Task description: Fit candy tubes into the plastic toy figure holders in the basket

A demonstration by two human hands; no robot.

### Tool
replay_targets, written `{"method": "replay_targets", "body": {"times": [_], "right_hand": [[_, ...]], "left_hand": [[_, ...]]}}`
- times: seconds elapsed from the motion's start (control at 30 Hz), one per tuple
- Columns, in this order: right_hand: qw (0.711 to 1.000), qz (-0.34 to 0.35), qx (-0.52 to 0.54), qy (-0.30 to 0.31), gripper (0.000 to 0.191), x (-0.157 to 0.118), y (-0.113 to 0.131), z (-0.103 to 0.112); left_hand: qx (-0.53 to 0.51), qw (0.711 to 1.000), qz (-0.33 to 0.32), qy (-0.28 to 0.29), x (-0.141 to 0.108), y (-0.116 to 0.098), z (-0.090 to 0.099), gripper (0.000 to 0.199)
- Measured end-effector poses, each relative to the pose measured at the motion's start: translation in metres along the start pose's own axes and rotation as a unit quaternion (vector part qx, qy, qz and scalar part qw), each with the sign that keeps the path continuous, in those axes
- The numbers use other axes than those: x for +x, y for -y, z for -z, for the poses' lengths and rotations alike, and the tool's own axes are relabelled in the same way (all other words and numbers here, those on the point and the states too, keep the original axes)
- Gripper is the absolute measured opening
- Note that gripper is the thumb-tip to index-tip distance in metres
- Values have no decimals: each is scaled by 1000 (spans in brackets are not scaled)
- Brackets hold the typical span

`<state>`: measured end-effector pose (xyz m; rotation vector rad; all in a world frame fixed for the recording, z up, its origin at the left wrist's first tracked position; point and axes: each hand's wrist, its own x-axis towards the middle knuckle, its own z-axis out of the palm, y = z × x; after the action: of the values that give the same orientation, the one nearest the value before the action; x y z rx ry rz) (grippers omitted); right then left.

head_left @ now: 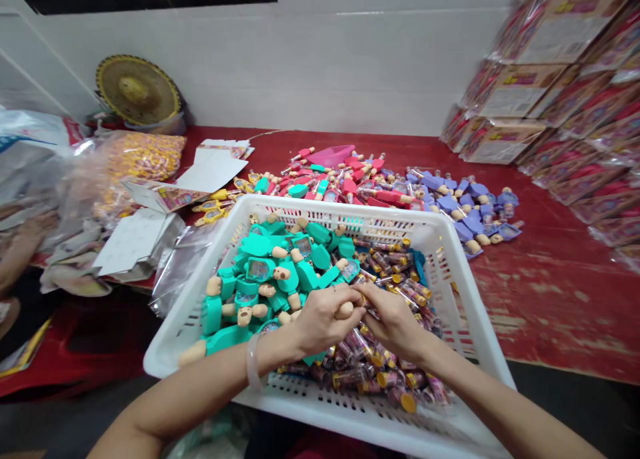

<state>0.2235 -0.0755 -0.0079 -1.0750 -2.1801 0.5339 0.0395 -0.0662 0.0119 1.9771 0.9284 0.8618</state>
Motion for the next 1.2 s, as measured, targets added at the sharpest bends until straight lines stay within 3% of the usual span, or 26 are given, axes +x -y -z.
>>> {"method": "replay_targets", "body": {"times": [0.13,0.23,0.3,0.4,0.6,0.87,1.0,1.1,1.2], "right_hand": [[996,-32,86,9,33,4,6,6],[991,-72,109,-5,33,6,5,9],[992,-88,95,-7,42,5,4,9],[994,-93,56,17,61,2,6,8],[998,-54,9,35,70,1,11,8],[999,11,-3,29,73,-2,13,1],[1000,6,-10,4,72,-3,16,-1],[998,-49,49,-5,75,-4,17,2],[989,-99,112,-3,74,-3,16,6]], "left_hand": [[-19,1000,-8,17,2,-1,5,11],[-54,998,33,-25,8,-4,10,7],[-49,996,41,-58,10,-4,11,8],[-43,997,41,-56,11,-4,10,8],[-34,998,39,-24,7,-1,3,6],[46,996,59,-47,1,-4,-6,9],[-32,993,116,-16,4,-8,-2,9],[-119,983,139,10,7,-10,6,10],[-147,979,143,-15,9,-13,14,17]]}}
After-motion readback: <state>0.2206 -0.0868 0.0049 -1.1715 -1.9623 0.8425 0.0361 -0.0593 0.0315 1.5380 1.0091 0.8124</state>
